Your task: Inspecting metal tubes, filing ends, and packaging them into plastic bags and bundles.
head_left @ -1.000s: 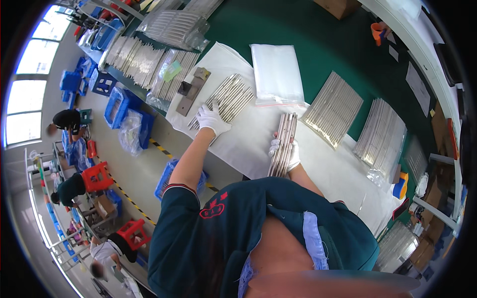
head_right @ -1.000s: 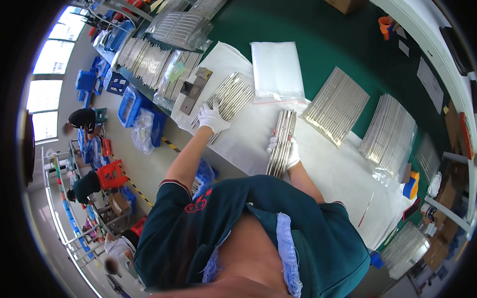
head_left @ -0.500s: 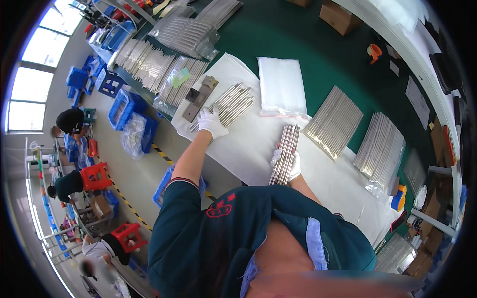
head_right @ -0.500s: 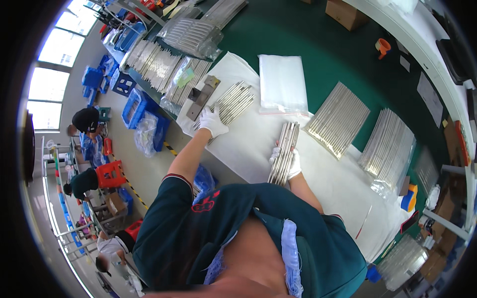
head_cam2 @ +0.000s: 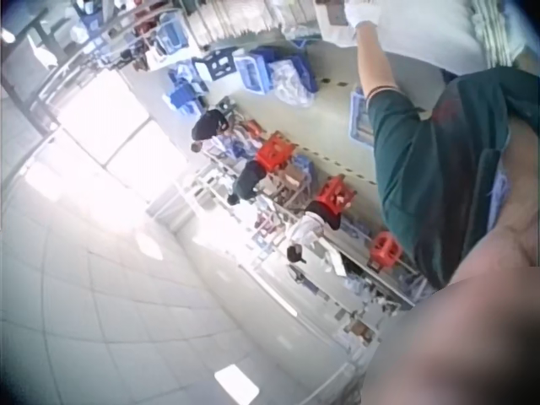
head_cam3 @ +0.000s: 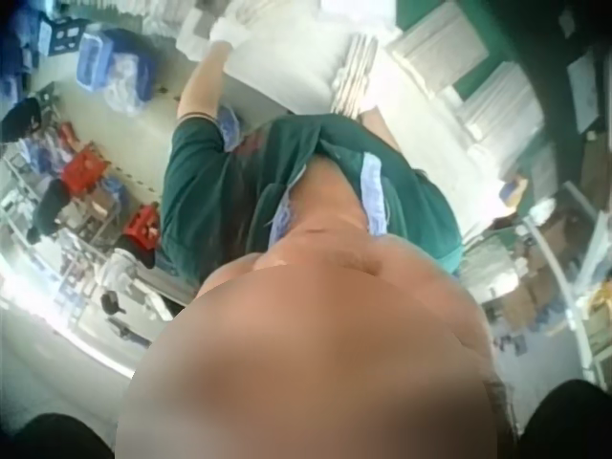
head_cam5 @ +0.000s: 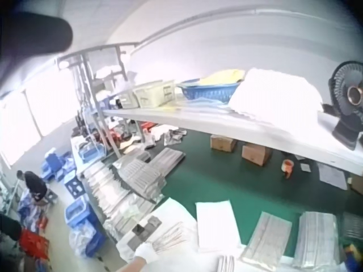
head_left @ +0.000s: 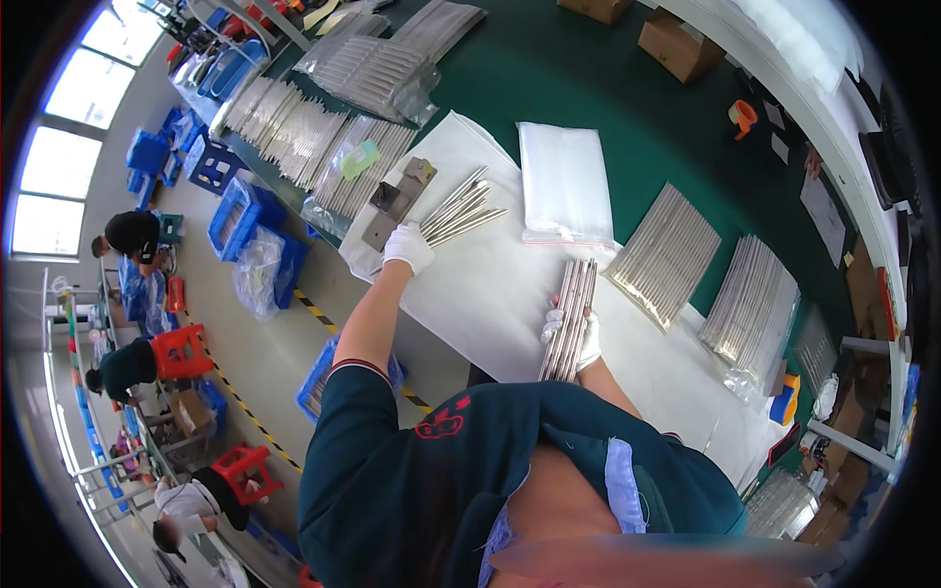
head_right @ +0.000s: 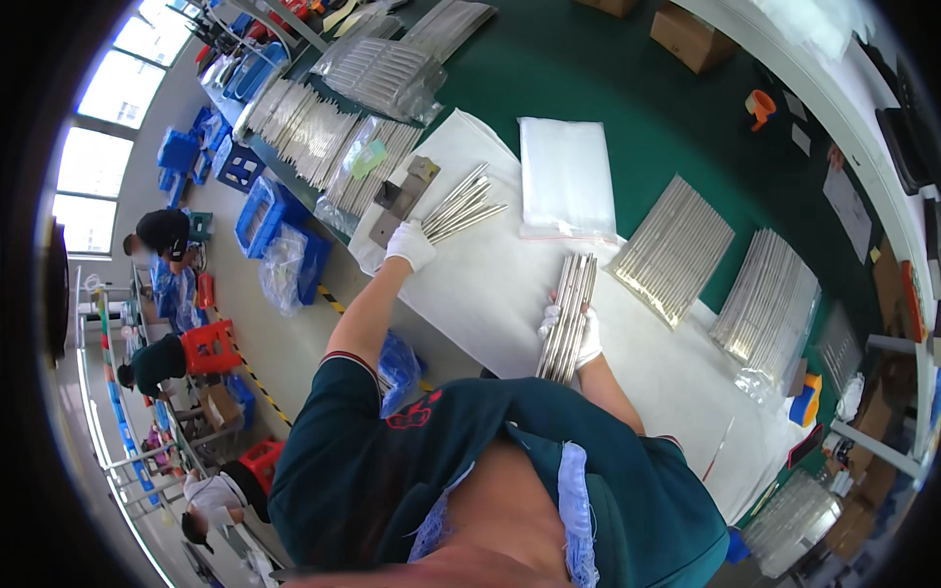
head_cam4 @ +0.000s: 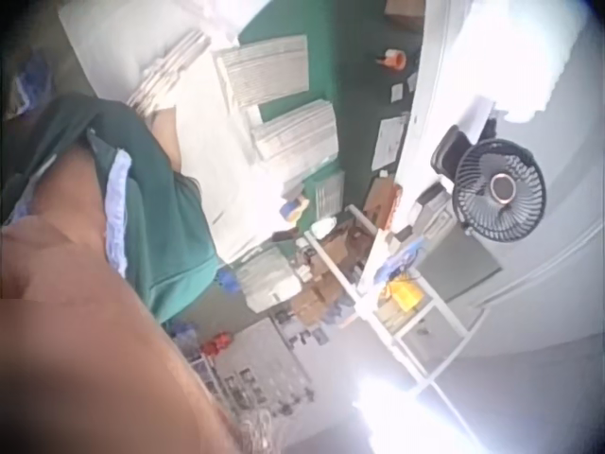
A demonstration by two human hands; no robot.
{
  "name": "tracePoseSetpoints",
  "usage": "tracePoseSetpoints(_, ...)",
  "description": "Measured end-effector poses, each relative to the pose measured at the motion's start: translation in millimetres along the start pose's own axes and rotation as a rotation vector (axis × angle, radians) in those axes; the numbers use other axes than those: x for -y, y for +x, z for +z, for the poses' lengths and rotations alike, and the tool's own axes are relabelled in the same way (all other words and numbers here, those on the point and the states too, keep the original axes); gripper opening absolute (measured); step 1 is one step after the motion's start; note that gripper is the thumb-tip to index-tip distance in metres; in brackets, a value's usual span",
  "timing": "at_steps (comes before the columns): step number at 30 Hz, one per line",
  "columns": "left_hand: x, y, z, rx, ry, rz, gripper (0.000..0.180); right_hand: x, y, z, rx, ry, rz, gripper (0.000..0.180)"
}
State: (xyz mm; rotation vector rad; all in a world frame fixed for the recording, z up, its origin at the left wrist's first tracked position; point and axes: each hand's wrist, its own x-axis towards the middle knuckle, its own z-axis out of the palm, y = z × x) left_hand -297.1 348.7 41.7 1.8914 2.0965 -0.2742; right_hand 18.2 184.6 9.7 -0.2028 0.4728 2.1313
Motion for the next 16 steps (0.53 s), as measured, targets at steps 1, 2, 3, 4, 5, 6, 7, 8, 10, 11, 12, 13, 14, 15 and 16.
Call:
tracePoseSetpoints(1,-1,0,2,0.011,-0.024,0.001,0.041,1,-1,-2,-0.003,0.007,0.005,0.059)
tracePoseSetpoints(2,-2,-1,3,0.021,-0.048,0.002,0.036,1,-1,-4,-0.006,0.013,0.011,0.059)
tracePoseSetpoints(3,-7,-4,7,0.022,-0.021,-0.026,0.031,2,-2,-4,-0.001,0.005,0.006,0.058)
tracePoseSetpoints(4,-8,-6,8,0.018,-0.019,-0.026,0.031,2,-2,-6,0.003,0.005,0.006,0.058)
tracePoseSetpoints(5,-7,-6,10,0.003,-0.003,-0.036,0.031,3,-2,-8,0.024,-0.021,0.006,0.059)
tracePoseSetpoints(6,-5,-4,11,-0.012,0.013,-0.045,0.031,3,0,-9,0.045,-0.047,0.005,0.059)
tracePoseSetpoints(7,-5,-1,9,0.0,-0.001,-0.029,0.028,2,0,-4,0.043,-0.061,-0.018,0.059)
tracePoseSetpoints(8,-5,0,7,-0.004,0.0,-0.027,0.028,2,1,-4,0.047,-0.062,-0.02,0.059)
tracePoseSetpoints(10,-5,-1,1,0.031,0.017,0.027,0.027,2,0,-6,0.044,-0.036,-0.016,0.057)
tracePoseSetpoints(11,-6,0,-4,0.065,-0.01,0.027,0.028,2,-1,-7,0.032,-0.044,-0.034,0.058)
tracePoseSetpoints(12,-4,1,-3,0.063,-0.009,0.032,0.028,1,-3,-7,0.047,-0.028,-0.022,0.057)
tracePoseSetpoints(13,-3,1,-5,0.104,-0.002,0.069,0.029,1,-3,-8,0.048,-0.038,-0.027,0.057)
tracePoseSetpoints(14,-2,3,-8,0.145,0.005,0.106,0.03,2,-2,-10,0.048,-0.048,-0.031,0.057)
tracePoseSetpoints(15,0,9,-13,0.243,0.007,0.098,0.033,2,0,-11,0.064,-0.079,-0.049,0.058)
tracePoseSetpoints(16,-4,9,-25,0.298,0.035,0.111,0.035,4,-1,-18,0.08,-0.048,-0.028,0.064)
